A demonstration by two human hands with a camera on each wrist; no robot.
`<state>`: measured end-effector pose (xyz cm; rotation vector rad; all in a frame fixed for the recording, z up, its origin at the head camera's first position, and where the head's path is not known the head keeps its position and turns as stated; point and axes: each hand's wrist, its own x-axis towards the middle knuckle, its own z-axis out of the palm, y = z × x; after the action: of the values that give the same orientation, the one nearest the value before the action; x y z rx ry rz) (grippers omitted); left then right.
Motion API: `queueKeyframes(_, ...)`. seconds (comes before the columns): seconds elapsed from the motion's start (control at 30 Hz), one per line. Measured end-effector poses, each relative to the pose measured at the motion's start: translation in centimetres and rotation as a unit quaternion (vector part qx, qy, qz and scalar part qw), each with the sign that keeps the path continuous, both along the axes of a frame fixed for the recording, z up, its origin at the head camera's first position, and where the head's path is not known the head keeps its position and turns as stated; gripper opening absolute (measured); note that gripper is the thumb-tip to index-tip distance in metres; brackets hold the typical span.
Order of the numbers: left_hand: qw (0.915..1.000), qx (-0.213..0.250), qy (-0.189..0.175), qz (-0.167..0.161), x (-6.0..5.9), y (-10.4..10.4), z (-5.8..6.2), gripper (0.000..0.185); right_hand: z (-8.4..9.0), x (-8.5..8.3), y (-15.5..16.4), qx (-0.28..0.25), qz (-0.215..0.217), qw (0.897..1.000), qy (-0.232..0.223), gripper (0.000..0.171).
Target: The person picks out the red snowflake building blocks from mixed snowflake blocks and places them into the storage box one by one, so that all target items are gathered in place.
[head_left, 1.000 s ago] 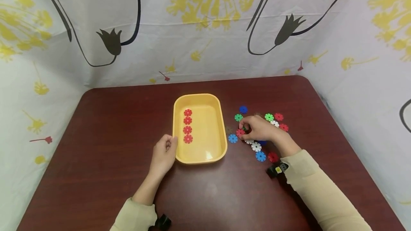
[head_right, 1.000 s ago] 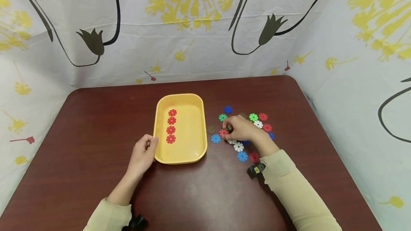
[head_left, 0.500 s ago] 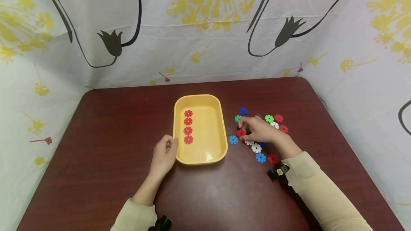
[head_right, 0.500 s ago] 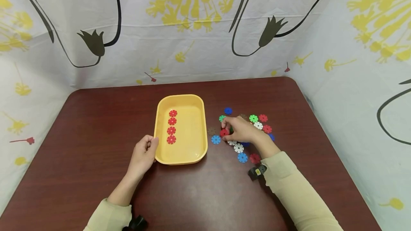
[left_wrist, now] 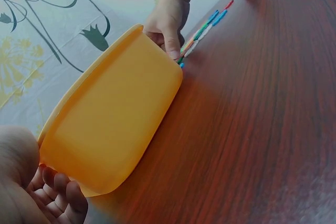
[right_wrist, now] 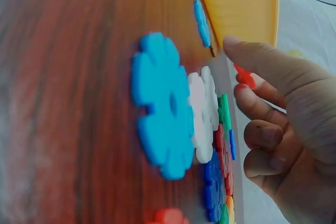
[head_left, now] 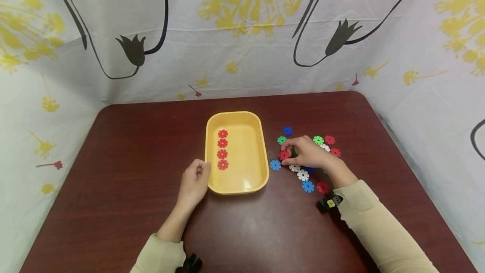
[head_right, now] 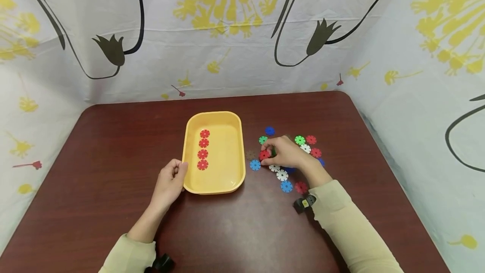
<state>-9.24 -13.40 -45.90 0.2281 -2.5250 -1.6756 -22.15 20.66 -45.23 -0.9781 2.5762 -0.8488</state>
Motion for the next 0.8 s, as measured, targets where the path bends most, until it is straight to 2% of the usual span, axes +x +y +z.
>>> queueKeyframes(0.37,1.0000,0.000,0.003,-0.003,0.0,0.0,0.1,0.026,0.6,-0.3,-0.3,-0.063,-0.048,0.997,0.023,0.033)
queueKeyframes(0.53,1.0000,0.002,0.000,-0.004,0.0,0.1,0.1,0.026,0.9,-0.4,-0.4,-0.088,-0.068,0.994,0.017,0.036)
queueKeyframes(0.8,1.0000,-0.004,0.002,-0.005,0.0,0.1,0.3,0.026,1.6,-0.3,-1.1,-0.108,-0.077,0.991,0.014,0.034)
